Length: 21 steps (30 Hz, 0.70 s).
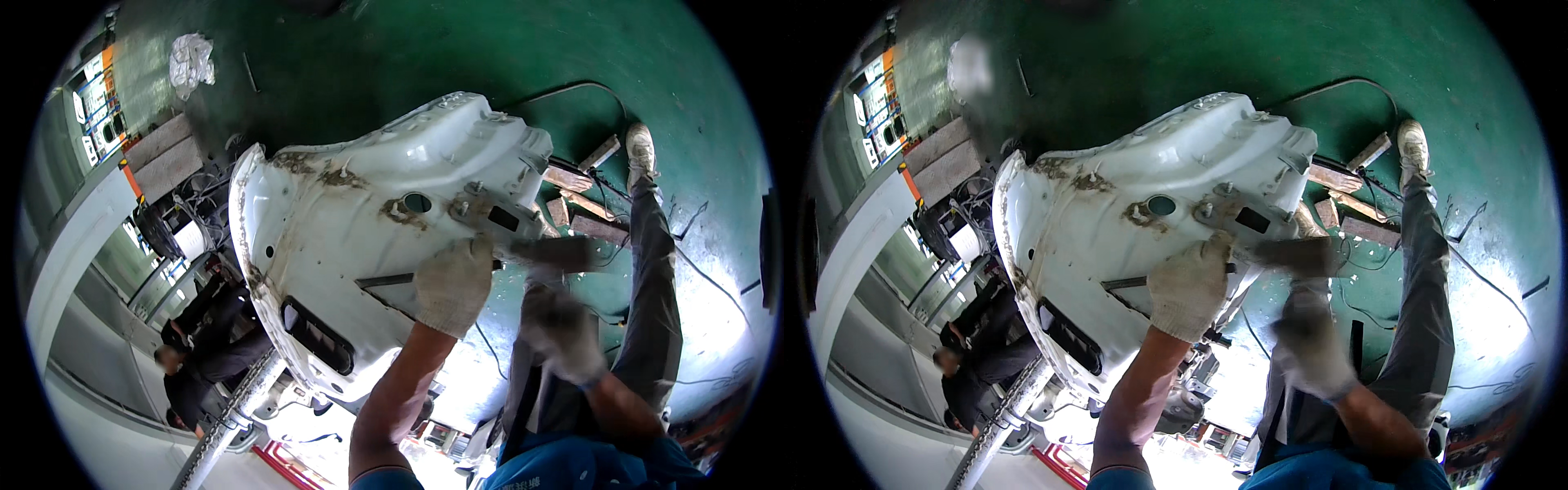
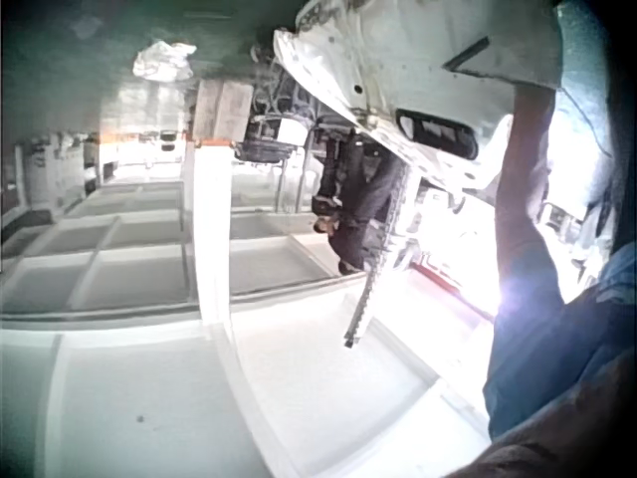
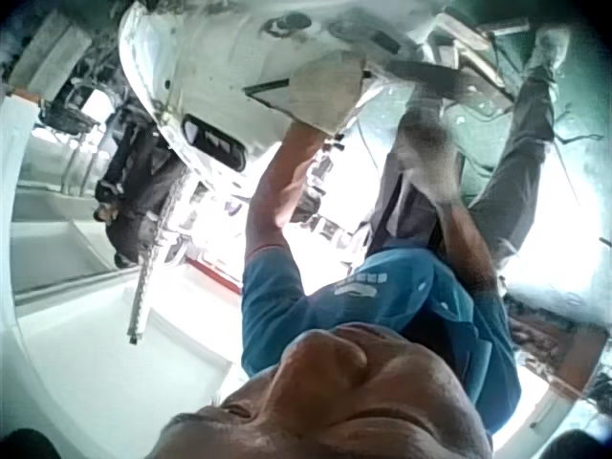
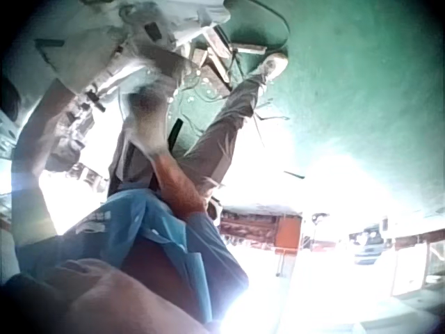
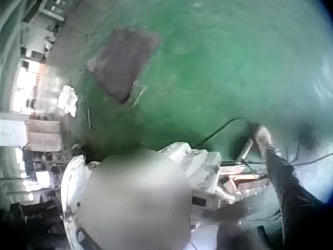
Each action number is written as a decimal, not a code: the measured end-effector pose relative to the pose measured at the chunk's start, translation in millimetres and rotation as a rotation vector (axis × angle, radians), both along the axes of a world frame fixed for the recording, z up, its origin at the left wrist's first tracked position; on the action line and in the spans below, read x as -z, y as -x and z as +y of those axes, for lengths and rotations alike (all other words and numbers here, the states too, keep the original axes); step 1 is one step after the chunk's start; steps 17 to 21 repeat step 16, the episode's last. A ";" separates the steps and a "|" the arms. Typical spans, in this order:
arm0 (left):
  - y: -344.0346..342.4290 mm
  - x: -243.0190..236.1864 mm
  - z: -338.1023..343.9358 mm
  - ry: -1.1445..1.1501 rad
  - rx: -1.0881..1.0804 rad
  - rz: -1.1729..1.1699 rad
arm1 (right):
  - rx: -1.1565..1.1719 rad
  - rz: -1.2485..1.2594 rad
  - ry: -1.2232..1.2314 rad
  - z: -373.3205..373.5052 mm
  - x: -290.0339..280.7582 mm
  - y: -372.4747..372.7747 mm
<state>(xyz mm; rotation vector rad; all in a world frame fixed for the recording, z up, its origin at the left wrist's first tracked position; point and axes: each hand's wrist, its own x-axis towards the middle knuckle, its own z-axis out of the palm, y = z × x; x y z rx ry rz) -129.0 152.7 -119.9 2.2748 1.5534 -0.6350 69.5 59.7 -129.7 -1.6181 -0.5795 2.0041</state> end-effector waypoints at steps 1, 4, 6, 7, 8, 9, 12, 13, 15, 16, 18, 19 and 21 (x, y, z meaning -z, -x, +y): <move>1.7 -1.7 0.2 0.005 0.001 0.018 | -0.105 0.071 0.044 7.6 1.5 4.7; 6.4 -9.8 -3.9 0.042 -0.020 0.074 | -0.114 0.149 0.159 22.1 2.0 2.7; 6.3 -9.0 0.3 0.094 -0.055 0.096 | 0.063 0.214 0.286 33.8 -1.0 -20.5; 5.9 -8.7 1.6 0.080 -0.059 0.091 | 0.144 0.188 0.247 36.1 2.7 -33.2; 6.3 -9.4 1.1 0.067 -0.065 0.085 | 0.146 0.121 0.273 44.9 6.0 -50.1; 5.2 -12.3 -4.4 0.072 -0.071 0.076 | 0.149 0.049 0.318 48.0 8.2 -68.3; -0.8 -35.6 -13.7 0.151 -0.072 0.019 | 0.207 -0.106 0.289 42.6 29.1 -106.5; -4.2 -42.8 -18.4 0.144 -0.052 -0.065 | 0.223 -0.147 0.302 40.1 38.0 -116.9; -14.7 -53.8 -26.4 0.129 -0.015 -0.227 | 0.351 -0.136 0.293 31.9 54.5 -126.1; -20.5 -52.2 -25.3 0.153 -0.001 -0.169 | 0.389 -0.091 0.304 27.6 59.7 -133.2; -20.5 -52.2 -25.3 0.153 -0.001 -0.169 | 0.389 -0.091 0.304 27.6 59.7 -133.2; -20.5 -52.2 -25.3 0.153 -0.001 -0.169 | 0.389 -0.091 0.304 27.6 59.7 -133.2; -20.5 -52.2 -25.3 0.153 -0.001 -0.169 | 0.389 -0.091 0.304 27.6 59.7 -133.2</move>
